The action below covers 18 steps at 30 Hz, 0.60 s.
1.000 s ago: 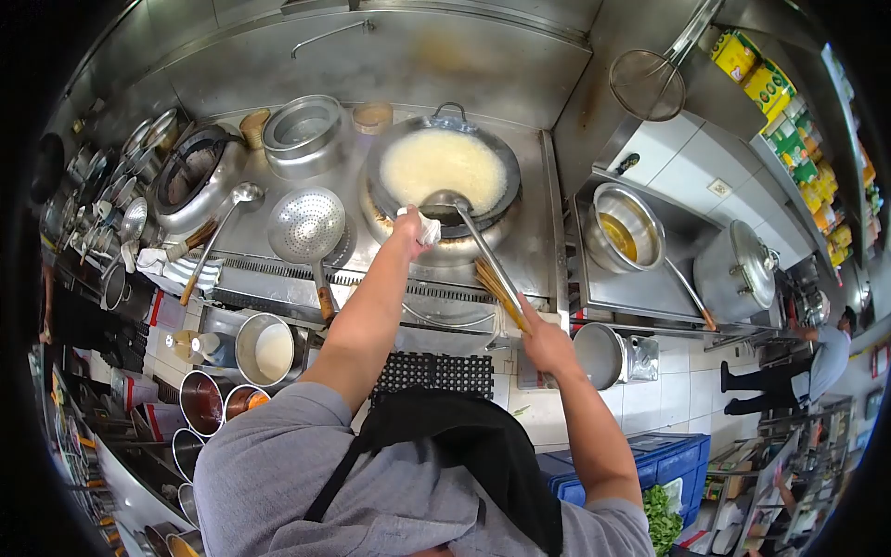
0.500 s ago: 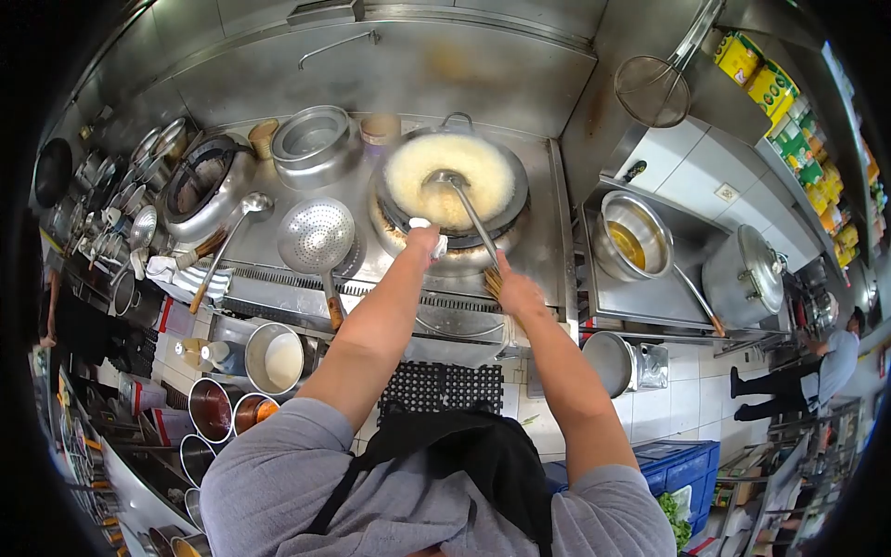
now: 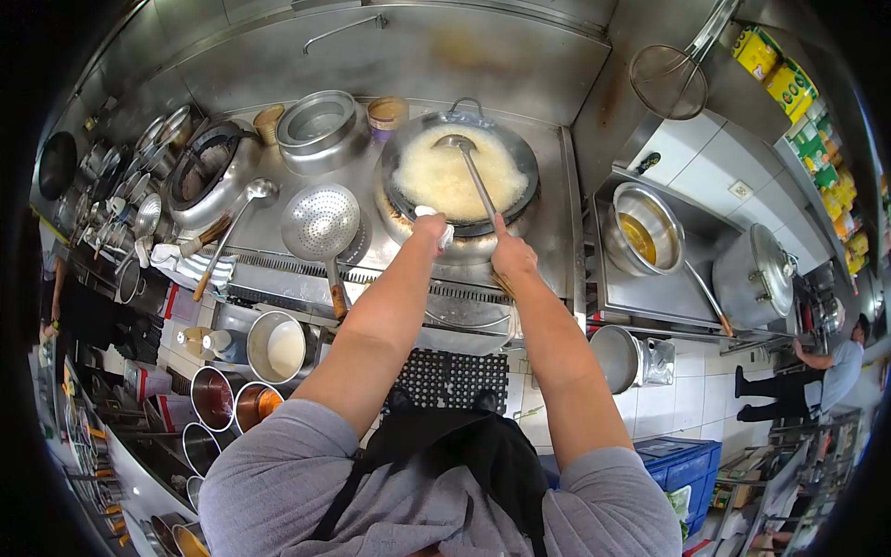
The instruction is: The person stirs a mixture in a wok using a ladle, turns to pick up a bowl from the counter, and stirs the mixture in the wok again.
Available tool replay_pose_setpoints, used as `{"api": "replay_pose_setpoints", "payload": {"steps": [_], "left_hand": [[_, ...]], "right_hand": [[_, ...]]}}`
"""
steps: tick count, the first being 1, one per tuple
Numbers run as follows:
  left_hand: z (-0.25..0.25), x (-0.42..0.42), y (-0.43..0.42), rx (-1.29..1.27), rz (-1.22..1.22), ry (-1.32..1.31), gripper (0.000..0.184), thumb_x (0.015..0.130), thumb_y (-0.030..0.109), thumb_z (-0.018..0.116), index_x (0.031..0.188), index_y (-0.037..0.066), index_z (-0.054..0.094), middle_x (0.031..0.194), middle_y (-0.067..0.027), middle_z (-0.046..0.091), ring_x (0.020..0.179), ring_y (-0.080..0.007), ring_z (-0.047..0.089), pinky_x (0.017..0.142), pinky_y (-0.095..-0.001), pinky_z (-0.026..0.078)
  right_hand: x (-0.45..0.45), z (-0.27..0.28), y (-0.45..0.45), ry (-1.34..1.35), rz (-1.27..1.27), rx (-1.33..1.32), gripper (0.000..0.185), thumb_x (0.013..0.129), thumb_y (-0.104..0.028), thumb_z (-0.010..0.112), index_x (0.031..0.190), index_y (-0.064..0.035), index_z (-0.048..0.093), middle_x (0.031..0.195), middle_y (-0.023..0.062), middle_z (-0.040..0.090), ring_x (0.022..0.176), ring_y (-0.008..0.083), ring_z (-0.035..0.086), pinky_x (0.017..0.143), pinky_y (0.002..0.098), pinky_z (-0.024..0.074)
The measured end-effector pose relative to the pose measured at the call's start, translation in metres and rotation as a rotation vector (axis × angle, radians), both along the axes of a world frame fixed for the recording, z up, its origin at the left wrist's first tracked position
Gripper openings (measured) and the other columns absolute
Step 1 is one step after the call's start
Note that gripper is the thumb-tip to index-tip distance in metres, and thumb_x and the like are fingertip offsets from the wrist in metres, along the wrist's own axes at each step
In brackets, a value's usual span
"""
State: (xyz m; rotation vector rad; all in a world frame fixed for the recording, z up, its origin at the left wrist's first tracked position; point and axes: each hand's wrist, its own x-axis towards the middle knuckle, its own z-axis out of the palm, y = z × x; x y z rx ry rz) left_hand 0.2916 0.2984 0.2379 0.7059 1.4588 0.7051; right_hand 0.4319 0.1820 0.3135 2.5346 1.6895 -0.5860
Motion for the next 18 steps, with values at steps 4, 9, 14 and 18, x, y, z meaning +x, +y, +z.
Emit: {"api": "replay_pose_setpoints", "payload": {"steps": [4, 9, 14, 18], "left_hand": [[-0.005, 0.0, 0.001, 0.007, -0.021, -0.031, 0.027, 0.09, 0.027, 0.058, 0.106, 0.006, 0.061, 0.093, -0.0117, 0.064, 0.07, -0.0251, 0.061, 0.051, -0.0429, 0.042], [-0.025, 0.0, 0.011, 0.013, -0.051, -0.036, 0.025, 0.092, 0.028, 0.056, 0.105, 0.007, 0.06, 0.092, -0.0099, 0.065, 0.07, -0.0248, 0.061, 0.053, -0.0443, 0.043], [-0.009, -0.003, 0.004, -0.018, -0.08, 0.014, 0.024, 0.093, 0.03, 0.055, 0.106, 0.011, 0.06, 0.09, -0.0079, 0.065, 0.071, -0.024, 0.06, 0.058, -0.0443, 0.044], [-0.003, -0.006, 0.005, -0.047, -0.152, 0.024, 0.024, 0.092, 0.032, 0.056, 0.106, 0.012, 0.06, 0.093, -0.0071, 0.064, 0.076, -0.0229, 0.06, 0.06, -0.044, 0.045]], "right_hand": [[-0.006, -0.009, 0.007, 0.072, -0.042, 0.0, 0.084, 0.086, -0.009, 0.047, 0.155, -0.0326, 0.006, 0.126, 0.0267, 0.058, 0.116, 0.0382, 0.059, 0.099, 0.0468, 0.0451], [-0.011, -0.008, 0.0, 0.129, -0.038, 0.031, 0.081, 0.087, -0.012, 0.047, 0.155, -0.0309, 0.007, 0.128, 0.0245, 0.058, 0.116, 0.0393, 0.058, 0.1, 0.0467, 0.0444], [0.018, -0.047, -0.015, 0.253, -0.017, 0.22, 0.077, 0.088, -0.017, 0.051, 0.155, -0.0265, 0.013, 0.127, 0.0249, 0.057, 0.115, 0.0431, 0.056, 0.1, 0.0467, 0.0434], [0.015, -0.077, -0.046, 0.445, -0.116, 0.371, 0.075, 0.089, -0.014, 0.055, 0.153, -0.0225, 0.018, 0.128, 0.0267, 0.056, 0.117, 0.0423, 0.055, 0.099, 0.0481, 0.0424]]}}
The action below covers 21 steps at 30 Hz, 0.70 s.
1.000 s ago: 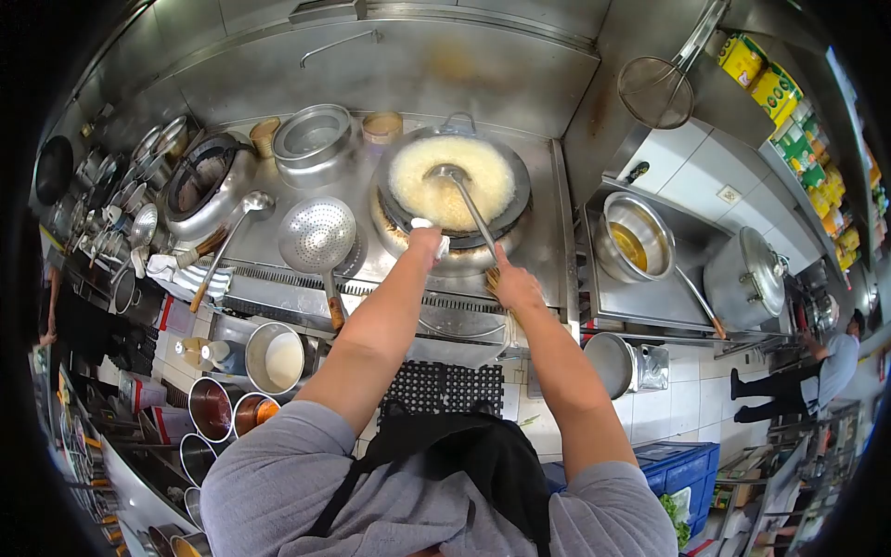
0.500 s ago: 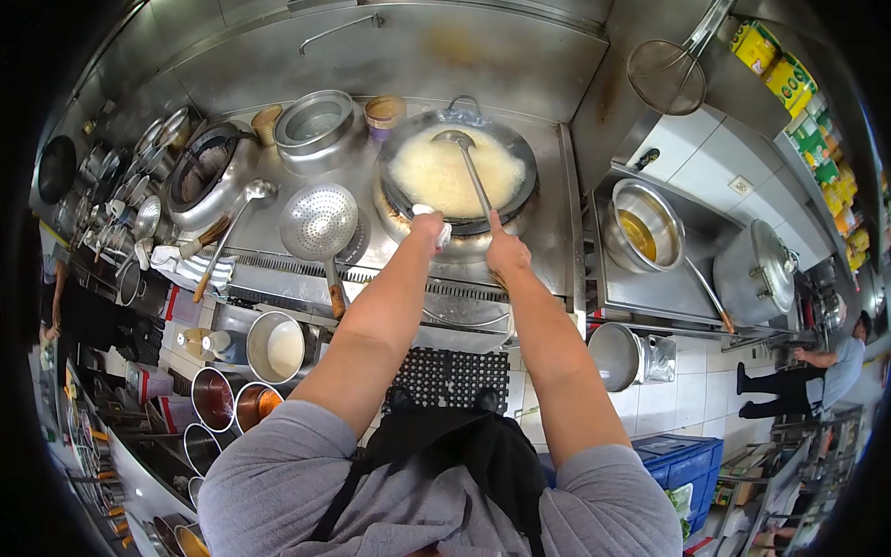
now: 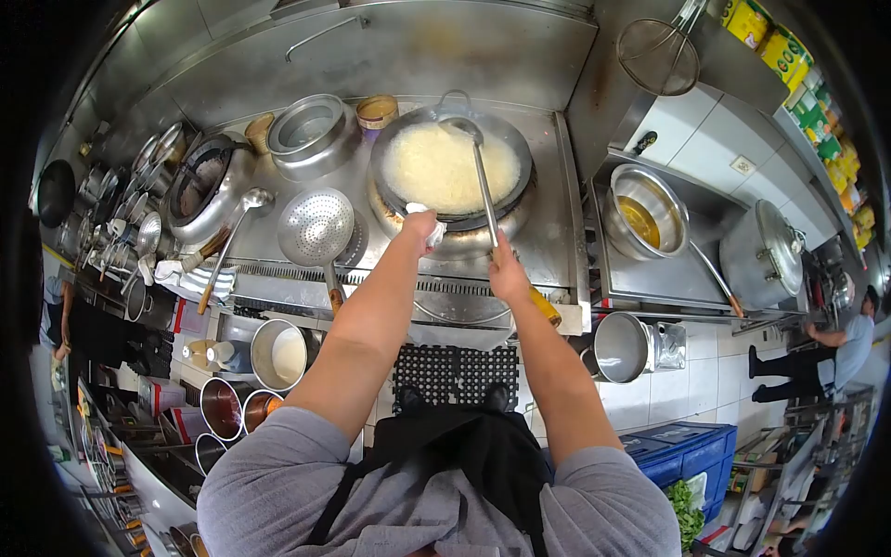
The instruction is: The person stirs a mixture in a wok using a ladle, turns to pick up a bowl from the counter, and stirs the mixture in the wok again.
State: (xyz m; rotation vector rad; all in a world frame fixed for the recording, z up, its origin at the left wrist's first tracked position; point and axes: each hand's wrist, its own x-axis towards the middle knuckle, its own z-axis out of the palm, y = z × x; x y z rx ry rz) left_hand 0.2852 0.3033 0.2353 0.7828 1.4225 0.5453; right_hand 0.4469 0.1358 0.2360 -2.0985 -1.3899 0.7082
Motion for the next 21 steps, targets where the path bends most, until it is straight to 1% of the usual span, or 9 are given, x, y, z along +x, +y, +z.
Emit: {"api": "replay_pose_setpoints", "payload": {"steps": [2, 4, 6, 9, 11, 14, 17, 20, 21], "left_hand": [[0.004, 0.001, -0.002, -0.009, 0.023, 0.009, 0.024, 0.092, 0.032, 0.056, 0.106, 0.013, 0.06, 0.093, -0.0066, 0.064, 0.077, -0.0224, 0.06, 0.062, -0.0444, 0.045], [0.004, 0.001, -0.001, -0.014, 0.029, 0.03, 0.024, 0.092, 0.032, 0.056, 0.106, 0.013, 0.06, 0.093, -0.0061, 0.065, 0.076, -0.0221, 0.06, 0.062, -0.0449, 0.045], [-0.001, 0.002, 0.002, -0.012, 0.012, 0.062, 0.023, 0.091, 0.031, 0.056, 0.105, 0.013, 0.06, 0.091, -0.0057, 0.065, 0.074, -0.022, 0.06, 0.063, -0.0453, 0.044], [-0.009, 0.004, 0.003, 0.047, 0.078, 0.018, 0.023, 0.087, 0.024, 0.053, 0.097, 0.005, 0.063, 0.085, -0.0137, 0.066, 0.063, -0.0278, 0.061, 0.047, -0.0442, 0.043], [-0.018, 0.006, 0.008, 0.053, 0.081, 0.024, 0.024, 0.086, 0.024, 0.053, 0.097, 0.004, 0.063, 0.085, -0.014, 0.066, 0.063, -0.0283, 0.061, 0.047, -0.0445, 0.043], [-0.021, 0.007, 0.01, 0.044, 0.075, 0.012, 0.024, 0.086, 0.024, 0.053, 0.096, 0.004, 0.063, 0.085, -0.0142, 0.066, 0.063, -0.0287, 0.061, 0.046, -0.0447, 0.043], [-0.026, 0.006, 0.011, 0.041, 0.067, 0.031, 0.024, 0.086, 0.024, 0.053, 0.095, 0.003, 0.063, 0.084, -0.0139, 0.066, 0.062, -0.0283, 0.061, 0.046, -0.0446, 0.042], [-0.031, 0.006, 0.015, 0.032, 0.033, 0.018, 0.024, 0.086, 0.024, 0.054, 0.095, 0.004, 0.062, 0.083, -0.0132, 0.065, 0.062, -0.0276, 0.061, 0.046, -0.0444, 0.042], [-0.029, 0.004, 0.014, 0.024, 0.019, 0.005, 0.023, 0.087, 0.025, 0.054, 0.095, 0.004, 0.062, 0.083, -0.0129, 0.065, 0.062, -0.0274, 0.06, 0.046, -0.0444, 0.042]], "right_hand": [[-0.002, -0.031, -0.013, 0.099, -0.061, 0.172, 0.073, 0.089, -0.013, 0.057, 0.152, -0.0193, 0.022, 0.129, 0.0264, 0.055, 0.117, 0.0434, 0.054, 0.098, 0.0482, 0.0424], [0.0, -0.088, -0.011, -0.031, -0.07, 0.385, 0.065, 0.089, -0.01, 0.056, 0.148, -0.0183, 0.029, 0.108, 0.0227, 0.063, 0.095, 0.0396, 0.062, 0.083, 0.0446, 0.0495], [0.003, -0.097, -0.011, 0.044, -0.078, 0.39, 0.059, 0.089, -0.009, 0.055, 0.143, -0.0162, 0.034, 0.09, 0.0165, 0.064, 0.073, 0.0318, 0.063, 0.066, 0.04, 0.0509], [0.013, -0.088, -0.007, 0.413, -0.113, 0.184, 0.05, 0.089, -0.009, 0.056, 0.136, -0.0123, 0.039, 0.07, 0.0053, 0.055, 0.049, 0.0165, 0.051, 0.043, 0.0317, 0.0416], [0.0, -0.053, -0.011, 0.602, -0.169, 0.164, 0.046, 0.09, -0.009, 0.056, 0.133, -0.0109, 0.04, 0.063, 0.0, 0.048, 0.042, 0.0092, 0.041, 0.034, 0.0264, 0.0317], [-0.021, -0.034, -0.018, 0.578, -0.194, 0.215, 0.044, 0.091, -0.01, 0.056, 0.132, -0.0119, 0.041, 0.064, 0.0008, 0.049, 0.043, 0.0109, 0.045, 0.035, 0.0274, 0.0334], [-0.031, -0.028, -0.017, 0.749, -0.258, 0.154, 0.05, 0.09, -0.011, 0.06, 0.136, -0.0071, 0.042, 0.074, 0.0063, 0.056, 0.052, 0.0166, 0.052, 0.045, 0.0337, 0.0427], [-0.024, -0.048, -0.018, 0.681, -0.193, 0.107, 0.051, 0.09, -0.014, 0.061, 0.137, -0.0065, 0.041, 0.073, 0.0065, 0.056, 0.051, 0.0148, 0.05, 0.045, 0.0328, 0.0424], [-0.022, -0.047, -0.019, 0.632, -0.184, 0.081, 0.052, 0.09, -0.015, 0.061, 0.138, -0.0056, 0.041, 0.077, 0.0088, 0.058, 0.055, 0.0176, 0.054, 0.049, 0.0338, 0.0448]]}}
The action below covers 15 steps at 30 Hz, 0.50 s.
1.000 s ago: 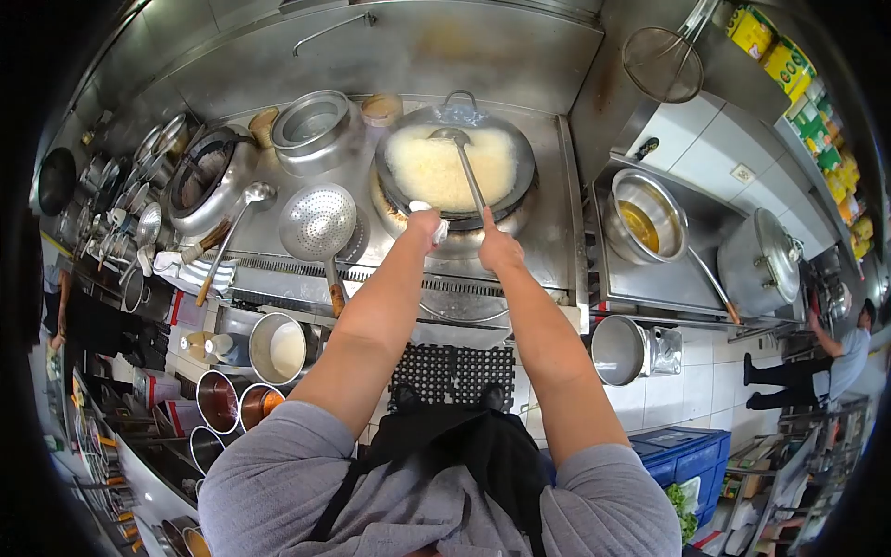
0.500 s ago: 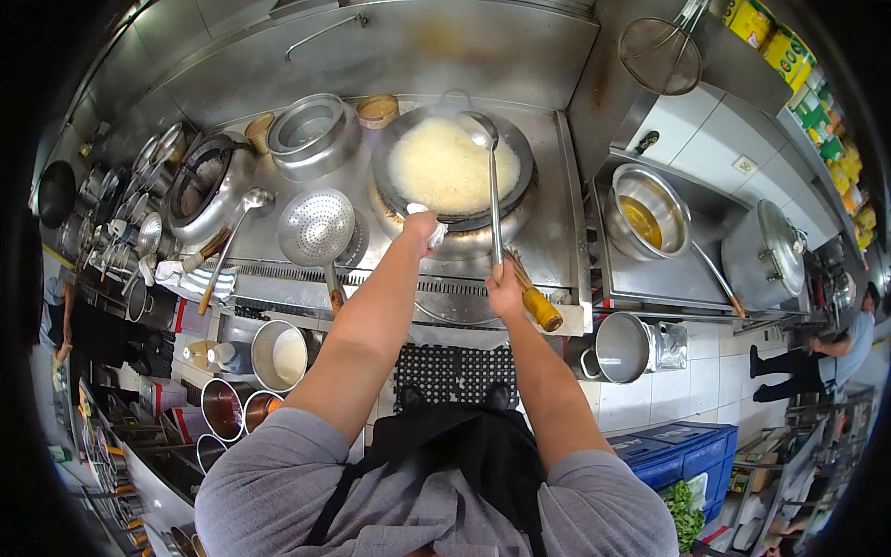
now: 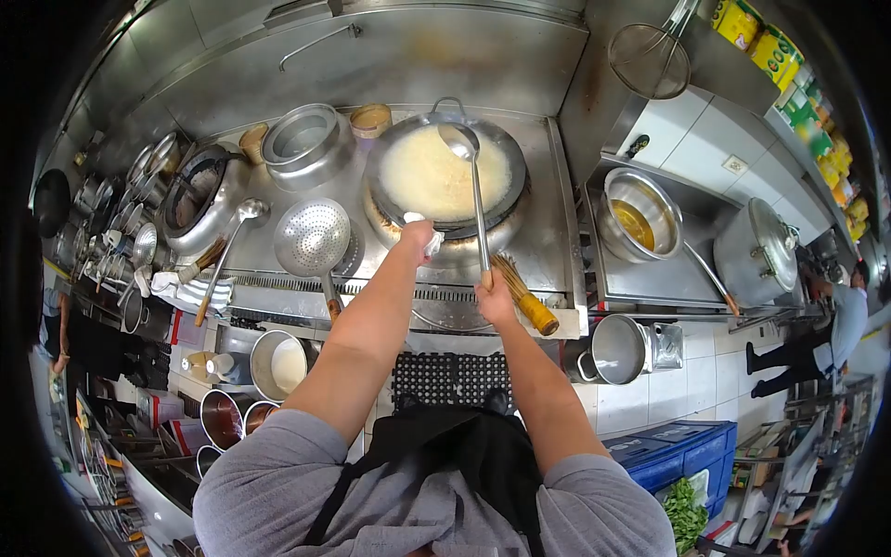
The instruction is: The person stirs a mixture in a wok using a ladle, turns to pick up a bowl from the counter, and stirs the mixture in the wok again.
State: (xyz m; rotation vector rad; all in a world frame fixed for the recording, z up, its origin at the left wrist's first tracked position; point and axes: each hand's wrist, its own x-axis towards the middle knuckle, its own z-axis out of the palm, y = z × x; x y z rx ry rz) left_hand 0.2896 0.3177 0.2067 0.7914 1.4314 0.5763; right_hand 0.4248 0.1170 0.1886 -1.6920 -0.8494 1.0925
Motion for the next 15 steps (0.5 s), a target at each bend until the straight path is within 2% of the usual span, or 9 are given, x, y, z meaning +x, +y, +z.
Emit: {"api": "replay_pose_setpoints", "payload": {"steps": [2, 4, 6, 8, 9, 12, 14, 15], "left_hand": [[0.002, -0.002, -0.003, 0.004, 0.009, -0.023, 0.023, 0.087, 0.025, 0.055, 0.095, 0.005, 0.062, 0.082, -0.0121, 0.065, 0.062, -0.0265, 0.06, 0.046, -0.0442, 0.041], [0.001, -0.001, -0.002, 0.001, 0.005, -0.046, 0.023, 0.087, 0.027, 0.055, 0.095, 0.006, 0.062, 0.081, -0.0114, 0.065, 0.061, -0.0257, 0.06, 0.046, -0.0436, 0.04], [-0.007, -0.002, 0.002, -0.014, -0.008, -0.061, 0.023, 0.088, 0.028, 0.055, 0.096, 0.007, 0.062, 0.081, -0.0107, 0.065, 0.061, -0.0247, 0.059, 0.045, -0.0427, 0.039], [-0.001, -0.003, -0.001, 0.006, -0.017, -0.057, 0.024, 0.089, 0.029, 0.056, 0.096, 0.007, 0.062, 0.081, -0.0102, 0.065, 0.06, -0.0241, 0.059, 0.044, -0.0426, 0.039], [0.003, -0.005, -0.004, 0.013, -0.021, -0.055, 0.025, 0.089, 0.03, 0.056, 0.097, 0.007, 0.062, 0.081, -0.01, 0.065, 0.059, -0.0237, 0.059, 0.043, -0.0426, 0.038], [0.029, -0.008, -0.017, -0.001, -0.054, 0.015, 0.027, 0.096, 0.037, 0.052, 0.103, 0.012, 0.06, 0.083, -0.0066, 0.065, 0.065, -0.0214, 0.057, 0.053, -0.0424, 0.041], [0.027, -0.009, -0.019, 0.007, -0.039, -0.031, 0.029, 0.096, 0.038, 0.053, 0.104, 0.011, 0.06, 0.084, -0.0069, 0.064, 0.066, -0.0221, 0.058, 0.054, -0.0432, 0.041], [0.025, -0.008, -0.02, 0.011, -0.031, -0.053, 0.029, 0.095, 0.038, 0.054, 0.105, 0.011, 0.06, 0.084, -0.0071, 0.064, 0.067, -0.0225, 0.058, 0.054, -0.0436, 0.042]], "right_hand": [[0.005, 0.001, -0.006, -0.093, 0.028, -0.058, 0.055, 0.09, -0.018, 0.062, 0.139, -0.0039, 0.041, 0.085, 0.0135, 0.063, 0.064, 0.0233, 0.061, 0.059, 0.0358, 0.0498], [0.013, -0.012, -0.012, -0.259, 0.038, 0.031, 0.059, 0.089, -0.02, 0.063, 0.14, -0.0026, 0.04, 0.1, 0.0195, 0.063, 0.085, 0.0304, 0.063, 0.076, 0.0374, 0.0498], [0.023, -0.019, -0.028, -0.369, 0.071, 0.085, 0.061, 0.088, -0.021, 0.063, 0.141, -0.0019, 0.039, 0.114, 0.024, 0.061, 0.104, 0.0356, 0.061, 0.09, 0.0383, 0.0467], [0.028, 0.014, -0.058, -0.426, 0.128, 0.103, 0.063, 0.087, -0.02, 0.064, 0.142, -0.0019, 0.039, 0.127, 0.0269, 0.056, 0.12, 0.0388, 0.053, 0.102, 0.0385, 0.0405], [0.033, 0.03, -0.074, -0.45, 0.169, 0.094, 0.064, 0.087, -0.02, 0.064, 0.143, -0.0025, 0.038, 0.128, 0.0267, 0.055, 0.121, 0.0385, 0.053, 0.102, 0.0386, 0.0403], [0.042, 0.08, -0.115, -0.518, 0.265, 0.035, 0.065, 0.087, -0.016, 0.064, 0.145, -0.004, 0.037, 0.132, 0.0248, 0.054, 0.123, 0.036, 0.052, 0.103, 0.0374, 0.0399], [0.04, 0.113, -0.135, -0.557, 0.29, -0.046, 0.066, 0.087, -0.011, 0.064, 0.146, -0.0046, 0.035, 0.133, 0.0213, 0.054, 0.122, 0.032, 0.053, 0.103, 0.0348, 0.0397], [0.038, 0.131, -0.14, -0.585, 0.335, -0.082, 0.069, 0.087, -0.012, 0.065, 0.148, -0.0067, 0.033, 0.139, 0.0217, 0.05, 0.128, 0.034, 0.049, 0.105, 0.0359, 0.0386]]}}
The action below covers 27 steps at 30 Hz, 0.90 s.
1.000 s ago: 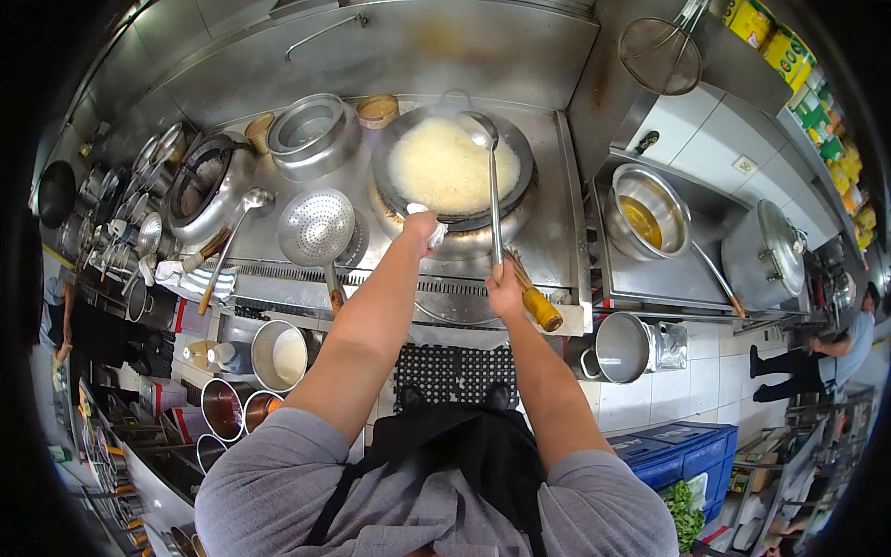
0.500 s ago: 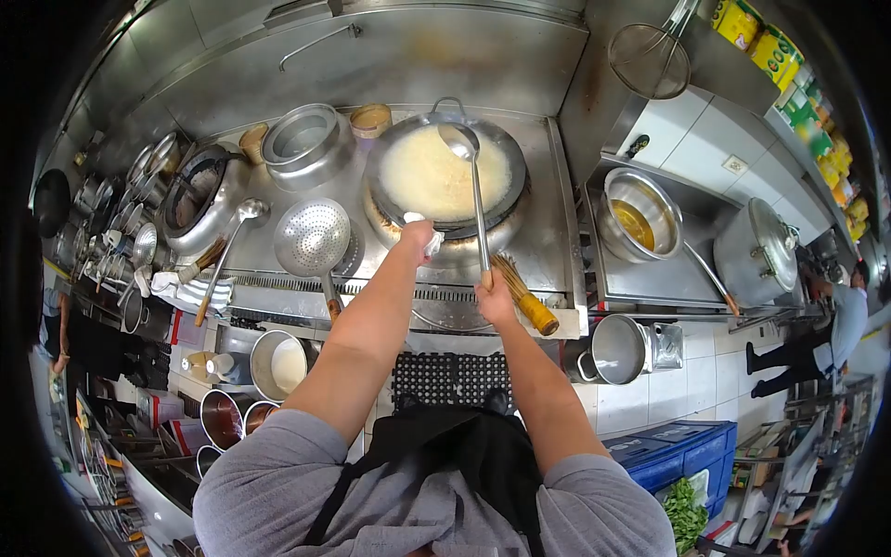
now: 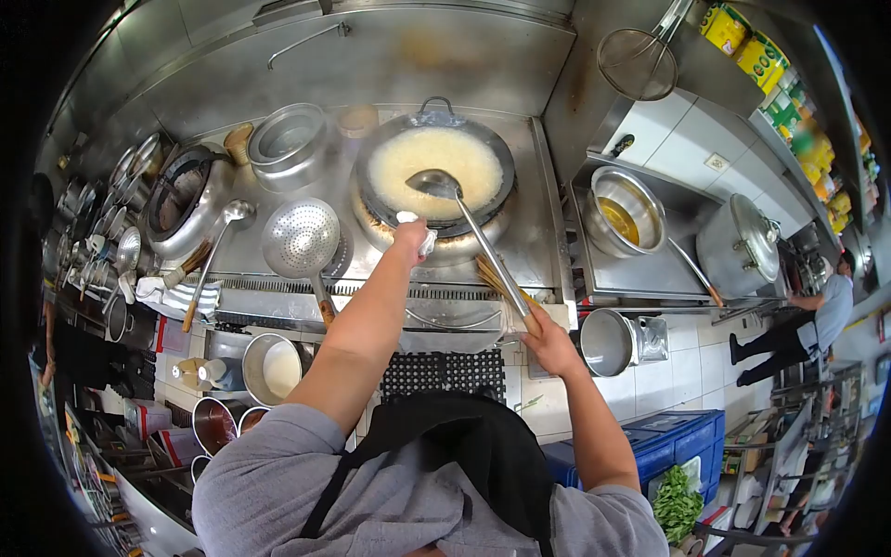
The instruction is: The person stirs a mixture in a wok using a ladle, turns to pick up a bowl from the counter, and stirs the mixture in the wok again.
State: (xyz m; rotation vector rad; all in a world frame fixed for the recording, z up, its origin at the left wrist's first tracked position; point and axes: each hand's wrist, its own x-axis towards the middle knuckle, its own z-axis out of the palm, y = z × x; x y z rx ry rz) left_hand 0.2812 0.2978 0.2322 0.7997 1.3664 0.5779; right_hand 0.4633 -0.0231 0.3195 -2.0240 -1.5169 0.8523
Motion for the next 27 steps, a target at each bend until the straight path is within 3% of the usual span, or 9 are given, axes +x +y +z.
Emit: {"api": "replay_pose_setpoints", "payload": {"steps": [3, 5, 7, 9, 12, 15, 16, 20, 27], "left_hand": [[-0.007, 0.003, -0.001, 0.027, 0.049, -0.015, 0.03, 0.095, 0.039, 0.054, 0.104, 0.011, 0.06, 0.085, -0.0064, 0.064, 0.068, -0.0225, 0.058, 0.054, -0.0436, 0.042], [-0.01, 0.004, -0.002, 0.039, 0.075, -0.041, 0.03, 0.095, 0.039, 0.054, 0.104, 0.01, 0.06, 0.084, -0.0063, 0.064, 0.068, -0.0223, 0.058, 0.053, -0.0434, 0.042], [-0.005, 0.004, -0.007, 0.064, 0.074, -0.057, 0.031, 0.095, 0.039, 0.054, 0.104, 0.011, 0.059, 0.083, -0.006, 0.063, 0.067, -0.022, 0.057, 0.052, -0.0426, 0.042], [0.0, -0.001, -0.014, 0.101, 0.051, -0.059, 0.031, 0.096, 0.04, 0.054, 0.104, 0.011, 0.059, 0.081, -0.0055, 0.062, 0.066, -0.0215, 0.057, 0.051, -0.0412, 0.042], [-0.007, -0.011, -0.022, 0.18, 0.035, -0.134, 0.037, 0.098, 0.037, 0.054, 0.11, 0.003, 0.059, 0.085, -0.0101, 0.066, 0.066, -0.0206, 0.061, 0.048, -0.0411, 0.045], [-0.017, -0.026, -0.041, 0.195, 0.008, -0.19, 0.043, 0.098, 0.041, 0.052, 0.117, 0.003, 0.056, 0.093, -0.0096, 0.065, 0.075, -0.0188, 0.061, 0.057, -0.0383, 0.049], [-0.03, -0.03, -0.044, 0.229, -0.023, -0.216, 0.048, 0.098, 0.044, 0.052, 0.12, 0.001, 0.055, 0.1, -0.0091, 0.064, 0.082, -0.018, 0.06, 0.068, -0.0349, 0.05], [-0.054, -0.054, -0.075, 0.237, -0.171, -0.181, 0.048, 0.098, 0.043, 0.053, 0.121, 0.0, 0.054, 0.102, -0.0078, 0.064, 0.086, -0.0169, 0.059, 0.075, -0.0329, 0.049], [-0.023, -0.086, -0.133, 0.388, -0.293, -0.325, 0.041, 0.1, 0.038, 0.053, 0.117, 0.001, 0.057, 0.103, -0.0068, 0.065, 0.091, -0.0151, 0.059, 0.081, -0.0305, 0.047]], "right_hand": [[0.007, 0.006, -0.011, -0.08, 0.036, 0.01, 0.067, 0.088, -0.018, 0.064, 0.148, -0.0148, 0.035, 0.124, 0.027, 0.059, 0.115, 0.0413, 0.057, 0.1, 0.0416, 0.0442], [-0.007, 0.031, -0.007, -0.113, 0.006, -0.118, 0.072, 0.088, -0.02, 0.064, 0.151, -0.0233, 0.029, 0.109, 0.0281, 0.064, 0.098, 0.0446, 0.063, 0.089, 0.0477, 0.0482], [-0.005, 0.018, -0.001, -0.262, 0.064, -0.091, 0.074, 0.089, -0.022, 0.063, 0.152, -0.0264, 0.025, 0.103, 0.0284, 0.065, 0.091, 0.0447, 0.064, 0.084, 0.0502, 0.0489], [-0.008, 0.015, 0.009, -0.371, 0.071, -0.137, 0.074, 0.09, -0.024, 0.061, 0.153, -0.0274, 0.021, 0.1, 0.0281, 0.066, 0.09, 0.0438, 0.064, 0.082, 0.0508, 0.0492], [-0.019, 0.017, 0.033, -0.485, 0.057, -0.244, 0.074, 0.092, -0.026, 0.057, 0.154, -0.0288, 0.017, 0.099, 0.0274, 0.066, 0.09, 0.0422, 0.065, 0.082, 0.0511, 0.0496], [-0.027, 0.013, 0.058, -0.558, 0.024, -0.302, 0.075, 0.092, -0.028, 0.056, 0.154, -0.0301, 0.015, 0.1, 0.0259, 0.067, 0.091, 0.0409, 0.066, 0.083, 0.0509, 0.05], [-0.03, 0.011, 0.066, -0.579, 0.013, -0.311, 0.075, 0.092, -0.029, 0.056, 0.154, -0.0305, 0.014, 0.101, 0.0253, 0.067, 0.092, 0.0405, 0.066, 0.083, 0.0508, 0.0501], [-0.039, 0.011, 0.096, -0.608, -0.006, -0.352, 0.074, 0.093, -0.025, 0.052, 0.155, -0.0316, 0.012, 0.104, 0.0241, 0.068, 0.095, 0.04, 0.067, 0.085, 0.0503, 0.0508], [-0.04, -0.007, 0.147, -0.648, -0.013, -0.335, 0.079, 0.093, -0.028, 0.053, 0.155, -0.0335, 0.003, 0.113, 0.0237, 0.066, 0.102, 0.0402, 0.065, 0.089, 0.0501, 0.0499]]}}
